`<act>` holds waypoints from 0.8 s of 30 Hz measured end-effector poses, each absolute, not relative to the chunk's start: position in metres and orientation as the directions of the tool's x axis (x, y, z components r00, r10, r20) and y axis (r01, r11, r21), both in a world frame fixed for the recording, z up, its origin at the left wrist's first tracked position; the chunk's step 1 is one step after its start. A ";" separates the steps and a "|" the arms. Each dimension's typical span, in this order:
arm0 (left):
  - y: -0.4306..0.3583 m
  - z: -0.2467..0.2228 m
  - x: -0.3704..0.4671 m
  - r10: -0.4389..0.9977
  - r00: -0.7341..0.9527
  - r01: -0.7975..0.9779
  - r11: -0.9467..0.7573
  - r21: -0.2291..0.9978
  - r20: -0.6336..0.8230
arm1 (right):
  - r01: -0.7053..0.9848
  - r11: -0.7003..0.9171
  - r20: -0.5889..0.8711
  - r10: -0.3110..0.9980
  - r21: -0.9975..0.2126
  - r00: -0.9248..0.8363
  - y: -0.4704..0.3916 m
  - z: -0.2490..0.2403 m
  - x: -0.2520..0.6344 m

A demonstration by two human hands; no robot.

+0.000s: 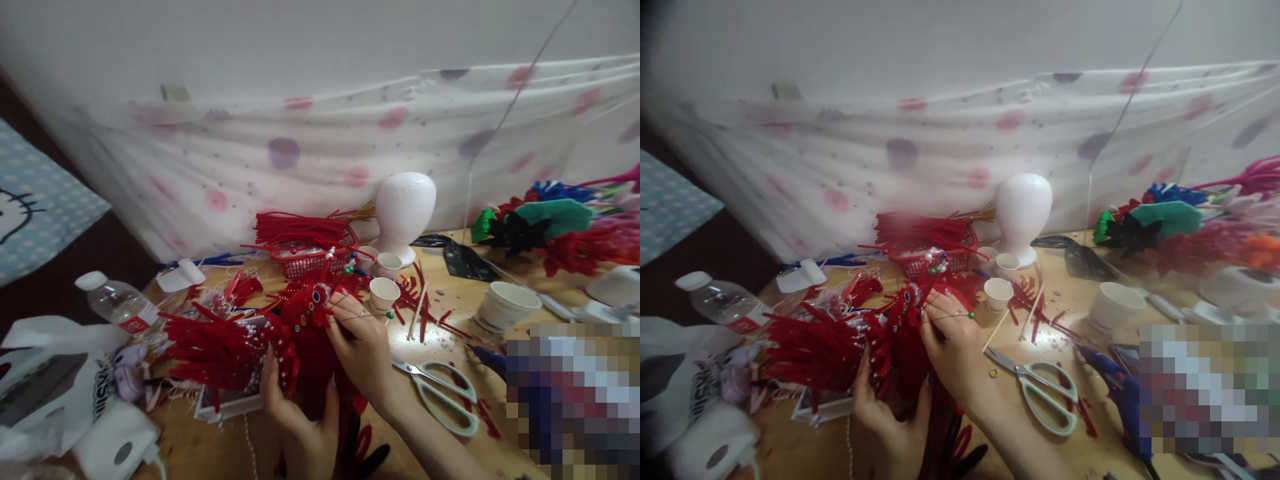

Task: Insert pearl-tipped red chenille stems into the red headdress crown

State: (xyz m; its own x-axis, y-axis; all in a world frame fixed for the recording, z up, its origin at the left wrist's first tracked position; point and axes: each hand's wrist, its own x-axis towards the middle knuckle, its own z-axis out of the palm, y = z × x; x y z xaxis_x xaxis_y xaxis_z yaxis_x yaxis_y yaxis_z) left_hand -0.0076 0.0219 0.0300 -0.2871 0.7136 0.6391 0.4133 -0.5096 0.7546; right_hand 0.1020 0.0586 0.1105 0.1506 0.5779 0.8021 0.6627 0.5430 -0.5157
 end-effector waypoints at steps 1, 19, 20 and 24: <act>0.022 0.030 -0.008 0.720 -0.287 0.407 -0.505 0.761 0.631 | 0.671 0.554 0.814 0.565 -0.493 0.131 0.058 0.109 0.103; 0.017 0.040 -0.012 0.469 -0.224 0.502 -0.696 0.514 0.854 | 0.653 0.578 0.809 0.581 -0.490 0.094 0.053 0.102 0.112; 0.017 0.040 -0.012 0.469 -0.217 0.504 -0.697 0.510 0.856 | 0.650 0.580 0.810 0.579 -0.491 0.096 0.052 0.101 0.113; 0.014 0.038 -0.008 0.479 -0.242 0.542 -0.655 0.527 0.844 | 0.641 0.585 0.807 0.584 -0.497 0.092 0.052 0.097 0.117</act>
